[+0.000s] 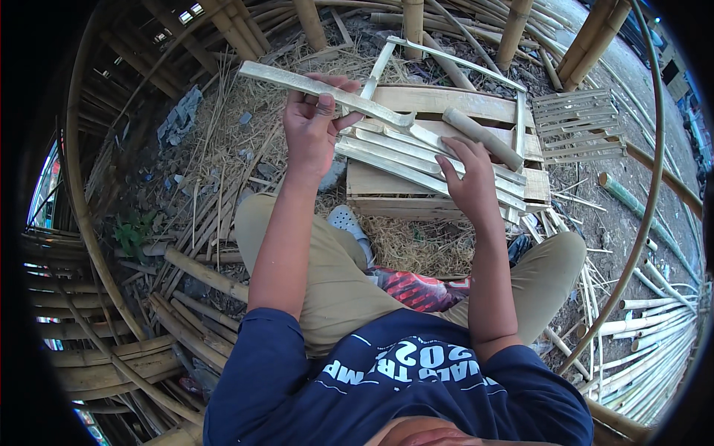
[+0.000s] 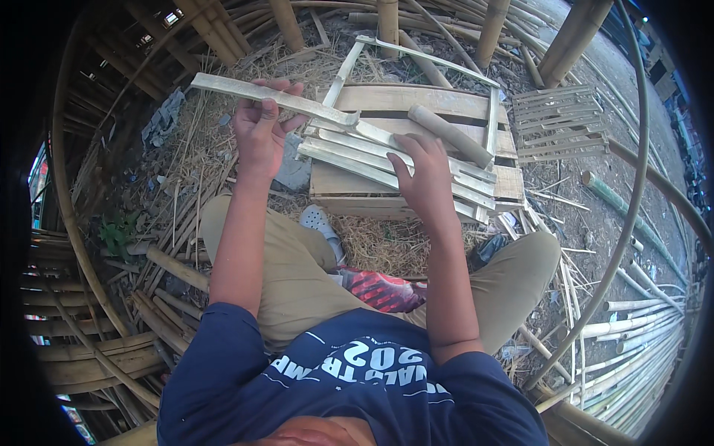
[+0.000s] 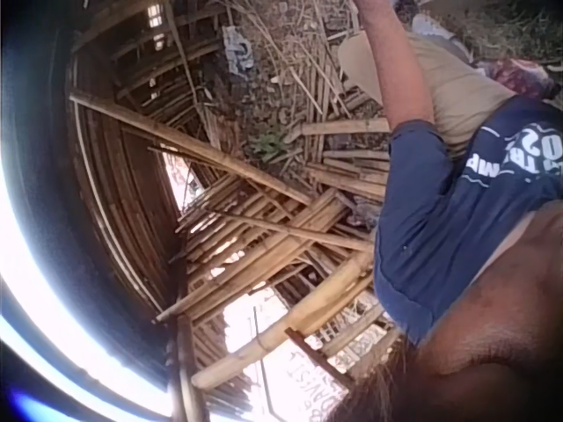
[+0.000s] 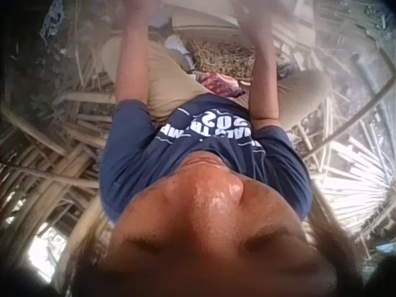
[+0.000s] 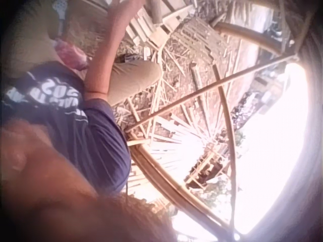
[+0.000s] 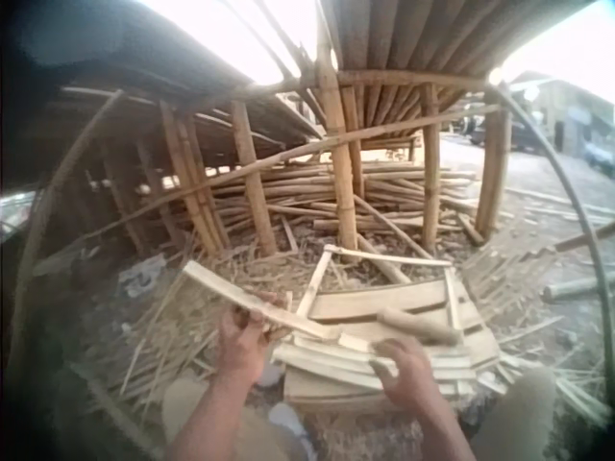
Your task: The person fits bamboo slats into a frame and taps them down with a hollow bamboo tube before picking up another bamboo strip.
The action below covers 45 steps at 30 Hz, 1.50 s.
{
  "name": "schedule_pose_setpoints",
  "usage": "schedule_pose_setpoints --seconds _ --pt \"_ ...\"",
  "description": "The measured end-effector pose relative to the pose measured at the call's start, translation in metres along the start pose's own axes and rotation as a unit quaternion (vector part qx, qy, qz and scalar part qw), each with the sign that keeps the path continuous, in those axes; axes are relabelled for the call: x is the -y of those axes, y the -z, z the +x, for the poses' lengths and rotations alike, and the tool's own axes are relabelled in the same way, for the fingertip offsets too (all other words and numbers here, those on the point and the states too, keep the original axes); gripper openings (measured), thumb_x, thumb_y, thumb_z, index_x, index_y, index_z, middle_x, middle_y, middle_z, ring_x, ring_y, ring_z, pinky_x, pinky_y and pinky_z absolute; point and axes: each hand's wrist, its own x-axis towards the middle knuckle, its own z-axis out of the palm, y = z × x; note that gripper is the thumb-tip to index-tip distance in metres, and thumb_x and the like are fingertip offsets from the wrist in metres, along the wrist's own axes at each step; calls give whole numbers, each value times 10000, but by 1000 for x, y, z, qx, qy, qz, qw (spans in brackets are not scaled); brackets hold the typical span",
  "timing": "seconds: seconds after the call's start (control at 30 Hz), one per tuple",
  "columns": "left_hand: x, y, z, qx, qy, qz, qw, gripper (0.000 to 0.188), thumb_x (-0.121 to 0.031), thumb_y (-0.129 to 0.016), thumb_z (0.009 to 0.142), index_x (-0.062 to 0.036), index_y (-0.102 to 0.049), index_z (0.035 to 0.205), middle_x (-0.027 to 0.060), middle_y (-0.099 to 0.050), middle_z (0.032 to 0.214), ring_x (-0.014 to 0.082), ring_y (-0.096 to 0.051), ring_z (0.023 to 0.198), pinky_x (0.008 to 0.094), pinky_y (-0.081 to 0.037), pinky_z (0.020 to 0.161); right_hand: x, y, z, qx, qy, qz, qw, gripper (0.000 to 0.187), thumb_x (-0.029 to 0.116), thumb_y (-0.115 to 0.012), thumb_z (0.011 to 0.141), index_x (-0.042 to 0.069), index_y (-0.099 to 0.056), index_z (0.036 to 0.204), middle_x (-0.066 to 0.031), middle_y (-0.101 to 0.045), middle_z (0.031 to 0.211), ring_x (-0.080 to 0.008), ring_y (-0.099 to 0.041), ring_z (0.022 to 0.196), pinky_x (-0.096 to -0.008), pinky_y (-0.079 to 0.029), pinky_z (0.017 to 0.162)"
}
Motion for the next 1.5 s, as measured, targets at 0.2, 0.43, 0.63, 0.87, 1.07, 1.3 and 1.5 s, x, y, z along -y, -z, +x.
schedule_pose_setpoints --seconds 0.2,0.43,0.63,0.87,1.07,1.3,1.5 --pt "-1 -4 -3 -4 12 12 1000 397 -176 -602 1052 -78 -469 1413 163 -636 1349 348 -611 1310 416 -680 905 5 14 1 57 -17 91 994 377 176 -738 943 5 -648 1267 -193 -698 1116 -398 -658 1074 -436 -511 922" --pt "8 12 1 -6 122 67 990 478 -181 -574 1072 -32 -421 1499 190 -601 1408 311 -603 1320 451 -596 1060 9 5 -5 86 -71 159 981 344 162 -718 956 -33 -636 1228 -241 -706 1108 -425 -667 1045 -450 -510 933" --pt "55 61 -6 26 302 505 808 712 -259 -725 991 65 -379 1523 233 -511 1513 312 -579 1344 420 -524 1081 9 -20 -11 72 -121 128 982 351 154 -689 951 -61 -637 1224 -303 -700 1127 -469 -665 1076 -491 -517 947" --pt "121 159 -17 26 354 587 728 597 -245 -844 866 47 -613 1333 174 -719 1194 250 -694 1087 370 -541 939 38 -54 -30 89 -123 181 972 353 163 -684 958 -65 -631 1223 -304 -703 1105 -471 -671 1064 -482 -526 935" --pt "133 150 -18 -68 422 401 810 268 -91 -831 871 -56 -753 1125 23 -743 907 93 -656 797 279 -534 716 35 -52 -45 107 -146 174 968 323 153 -675 966 -58 -638 1207 -288 -704 1105 -466 -670 1053 -490 -518 931" --pt "114 166 -9 -87 467 289 831 269 -57 -776 906 -37 -676 1155 35 -701 941 141 -650 817 317 -554 778 38 -41 -46 113 -162 193 961 326 165 -682 965 -51 -644 1207 -288 -708 1087 -460 -670 1060 -488 -512 933" --pt "106 137 -10 -107 458 120 874 295 63 -667 947 29 -571 1224 107 -669 1121 200 -669 953 366 -590 905 25 -31 -45 92 -182 177 963 341 168 -691 961 -57 -641 1213 -284 -720 1087 -447 -691 1049 -467 -528 922"
